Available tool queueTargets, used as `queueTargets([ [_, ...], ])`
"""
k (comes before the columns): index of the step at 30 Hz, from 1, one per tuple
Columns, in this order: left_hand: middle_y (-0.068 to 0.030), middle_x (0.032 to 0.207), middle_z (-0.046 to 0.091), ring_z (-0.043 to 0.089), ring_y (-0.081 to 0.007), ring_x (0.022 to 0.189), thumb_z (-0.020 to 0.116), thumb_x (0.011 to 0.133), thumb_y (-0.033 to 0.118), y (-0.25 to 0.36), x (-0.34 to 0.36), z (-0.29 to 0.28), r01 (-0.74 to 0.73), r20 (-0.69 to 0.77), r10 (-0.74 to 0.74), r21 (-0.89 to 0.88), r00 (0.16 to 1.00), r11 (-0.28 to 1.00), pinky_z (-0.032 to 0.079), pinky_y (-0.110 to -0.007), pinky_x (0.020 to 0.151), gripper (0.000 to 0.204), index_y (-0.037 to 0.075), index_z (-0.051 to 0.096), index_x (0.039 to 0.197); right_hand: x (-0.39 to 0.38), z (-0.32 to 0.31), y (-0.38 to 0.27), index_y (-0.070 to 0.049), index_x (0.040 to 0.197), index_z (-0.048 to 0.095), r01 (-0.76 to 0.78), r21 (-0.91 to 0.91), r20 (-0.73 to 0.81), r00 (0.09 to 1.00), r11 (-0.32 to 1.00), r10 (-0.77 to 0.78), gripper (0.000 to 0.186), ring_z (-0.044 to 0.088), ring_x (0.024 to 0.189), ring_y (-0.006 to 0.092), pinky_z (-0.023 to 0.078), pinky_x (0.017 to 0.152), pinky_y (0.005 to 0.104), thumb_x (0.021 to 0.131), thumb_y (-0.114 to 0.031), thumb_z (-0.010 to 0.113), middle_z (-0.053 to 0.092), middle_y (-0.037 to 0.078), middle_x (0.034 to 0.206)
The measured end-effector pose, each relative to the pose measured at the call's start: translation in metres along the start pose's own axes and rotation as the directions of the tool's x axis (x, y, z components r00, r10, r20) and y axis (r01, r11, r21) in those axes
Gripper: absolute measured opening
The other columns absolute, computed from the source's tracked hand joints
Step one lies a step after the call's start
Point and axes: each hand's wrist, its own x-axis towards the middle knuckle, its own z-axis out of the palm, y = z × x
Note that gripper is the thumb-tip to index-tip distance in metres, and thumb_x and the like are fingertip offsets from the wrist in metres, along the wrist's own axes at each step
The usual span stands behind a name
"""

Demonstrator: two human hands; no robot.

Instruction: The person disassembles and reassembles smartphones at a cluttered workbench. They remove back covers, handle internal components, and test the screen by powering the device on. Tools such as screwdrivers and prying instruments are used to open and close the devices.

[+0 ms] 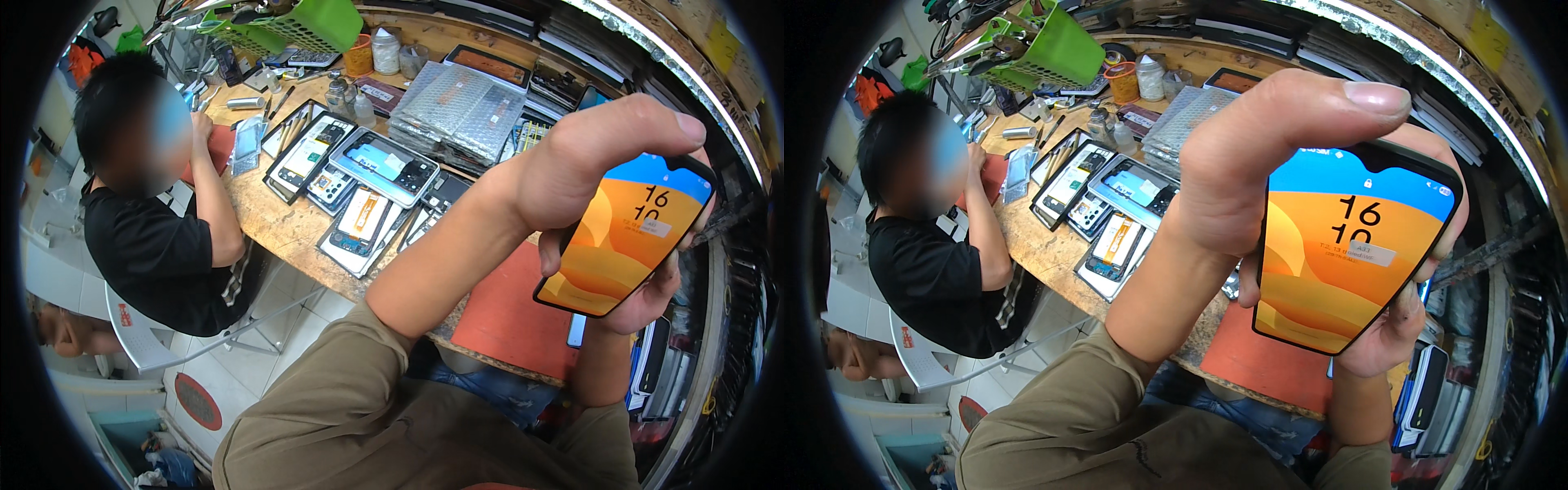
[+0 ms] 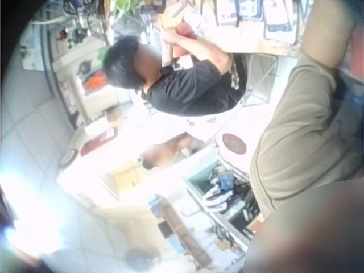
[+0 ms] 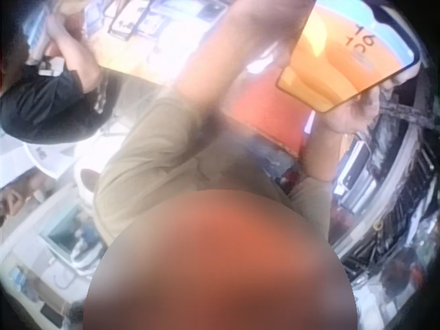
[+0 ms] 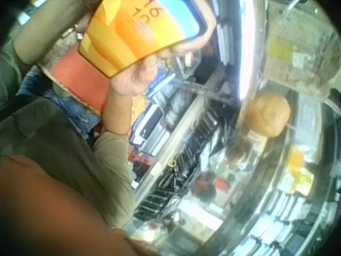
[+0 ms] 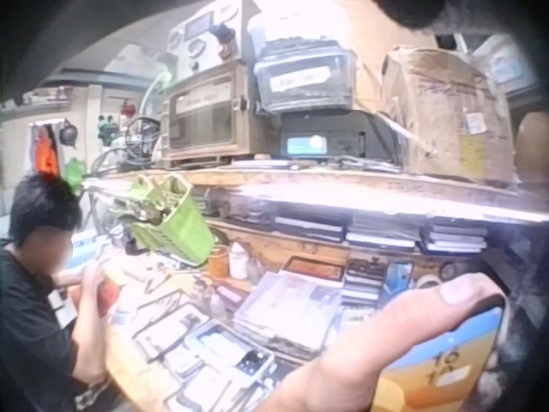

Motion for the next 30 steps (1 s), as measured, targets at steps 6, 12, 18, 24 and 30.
queueTargets([
  [6, -0.0127, 0.093, 0.077, 0.074, -0.0194, 0.085, 0.055, 0.109, 0.037, 0.005, 0.003, -0.001, -0.025, 0.059, 0.022, 0.053, 0.998, 0.998, 0.059, -0.032, 0.081, 0.044, -0.001, 0.075, 0.101, 0.01, 0.013, 0.007, -0.003, 0.162, 0.043, -0.051, -0.138, -0.072, 0.997, 0.989, 0.042, 0.072, 0.052, 0.148, 0.0423, 0.041, 0.125, 0.0597, 0.108, -0.05, 0.049, 0.049, 0.023, 0.163],
  [12, -0.0118, 0.085, 0.077, 0.073, -0.0185, 0.079, 0.053, 0.108, 0.04, 0.006, 0.001, 0.008, -0.012, -0.049, 0.014, 0.044, 0.999, 0.999, 0.058, -0.03, 0.078, 0.049, 0.0, 0.076, 0.092, 0.031, 0.041, 0.025, -0.004, 0.162, 0.043, -0.142, -0.047, 0.296, 0.943, 0.989, 0.15, 0.073, 0.052, 0.148, 0.0416, 0.045, 0.124, 0.0578, 0.106, -0.051, 0.046, 0.049, 0.024, 0.162],
  [18, -0.0191, 0.096, 0.07, 0.069, -0.0235, 0.088, 0.039, 0.106, 0.057, 0.007, -0.003, -0.005, -0.027, 0.026, 0.023, 0.161, 0.999, 0.987, 0.057, -0.031, 0.08, 0.07, -0.007, 0.067, 0.104, 0.028, 0.049, 0.019, -0.002, 0.159, 0.045, -0.244, -0.187, 0.094, 0.96, 0.952, 0.265, 0.075, 0.065, 0.132, 0.0384, 0.055, 0.11, 0.0516, 0.105, -0.054, 0.045, 0.061, 0.023, 0.148],
  [24, -0.0234, 0.098, 0.063, 0.062, -0.027, 0.093, 0.031, 0.102, 0.067, -0.001, 0.011, -0.007, 0.028, 0.028, -0.027, -0.05, 0.999, 0.998, 0.052, -0.032, 0.08, 0.081, -0.009, 0.058, 0.112, 0.048, 0.053, 0.032, 0.006, 0.15, 0.051, -0.29, -0.111, 0.227, 0.924, 0.951, 0.308, 0.075, 0.071, 0.112, 0.0336, 0.055, 0.101, 0.0426, 0.106, -0.055, 0.041, 0.071, 0.025, 0.127],
  [30, -0.0215, 0.096, 0.062, 0.06, -0.0267, 0.096, 0.039, 0.099, 0.063, -0.008, 0.013, -0.012, -0.065, 0.061, 0.067, -0.043, 0.996, 0.997, 0.05, -0.033, 0.08, 0.076, -0.01, 0.058, 0.109, 0.043, 0.058, 0.025, 0.005, 0.151, 0.046, -0.386, -0.138, 0.111, 0.909, 0.912, 0.402, 0.062, 0.071, 0.113, 0.0222, 0.051, 0.103, 0.0344, 0.112, -0.043, 0.036, 0.071, 0.019, 0.122],
])
